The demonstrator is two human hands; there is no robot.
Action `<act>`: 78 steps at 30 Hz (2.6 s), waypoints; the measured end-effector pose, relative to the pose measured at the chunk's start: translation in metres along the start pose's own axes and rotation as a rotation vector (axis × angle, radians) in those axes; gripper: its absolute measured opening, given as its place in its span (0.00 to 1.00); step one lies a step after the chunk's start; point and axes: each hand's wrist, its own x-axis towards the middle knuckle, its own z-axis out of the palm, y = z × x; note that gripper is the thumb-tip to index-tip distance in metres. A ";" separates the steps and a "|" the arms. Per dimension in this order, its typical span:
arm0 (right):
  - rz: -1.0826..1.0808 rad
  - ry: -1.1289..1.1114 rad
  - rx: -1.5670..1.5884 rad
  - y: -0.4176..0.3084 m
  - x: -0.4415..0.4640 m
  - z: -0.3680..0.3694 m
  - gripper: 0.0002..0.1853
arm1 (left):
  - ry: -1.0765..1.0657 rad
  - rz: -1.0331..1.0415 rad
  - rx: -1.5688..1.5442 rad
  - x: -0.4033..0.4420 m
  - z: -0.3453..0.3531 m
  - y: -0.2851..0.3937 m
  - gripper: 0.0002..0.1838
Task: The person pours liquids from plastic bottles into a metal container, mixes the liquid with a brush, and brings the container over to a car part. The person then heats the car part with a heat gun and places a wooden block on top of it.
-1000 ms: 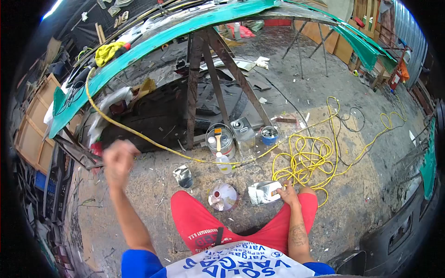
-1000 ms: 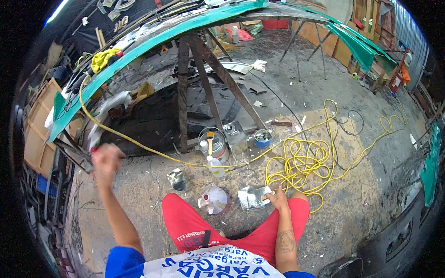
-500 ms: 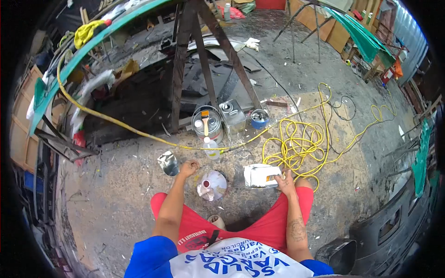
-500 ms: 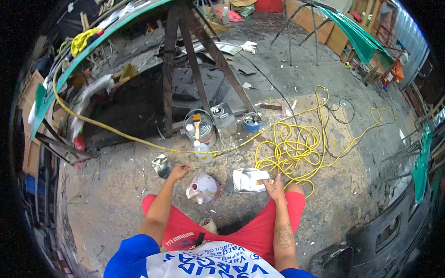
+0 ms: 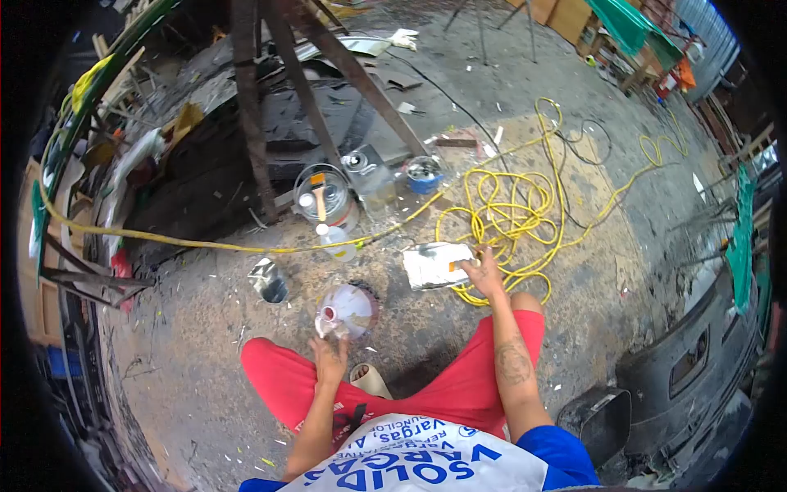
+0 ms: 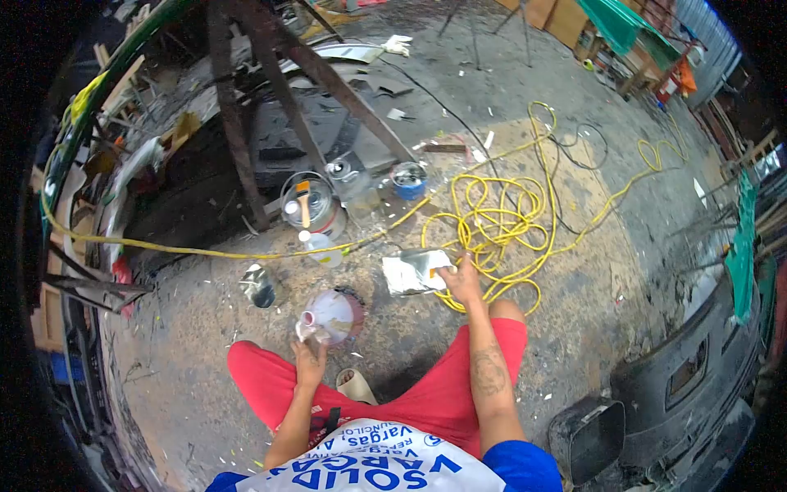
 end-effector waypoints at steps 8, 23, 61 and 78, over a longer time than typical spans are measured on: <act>-0.013 -0.045 0.062 0.025 0.005 0.004 0.34 | -0.020 0.164 -0.070 0.022 -0.015 0.003 0.12; -0.074 -0.212 0.149 0.012 -0.011 -0.012 0.34 | -0.190 0.376 -0.114 0.068 -0.013 0.093 0.11; -0.094 -0.292 0.107 -0.005 -0.010 -0.010 0.40 | -0.806 0.531 0.403 0.093 0.025 0.156 0.18; -0.058 -0.302 0.030 0.000 -0.006 0.000 0.39 | -0.796 0.618 0.385 0.093 0.033 0.149 0.15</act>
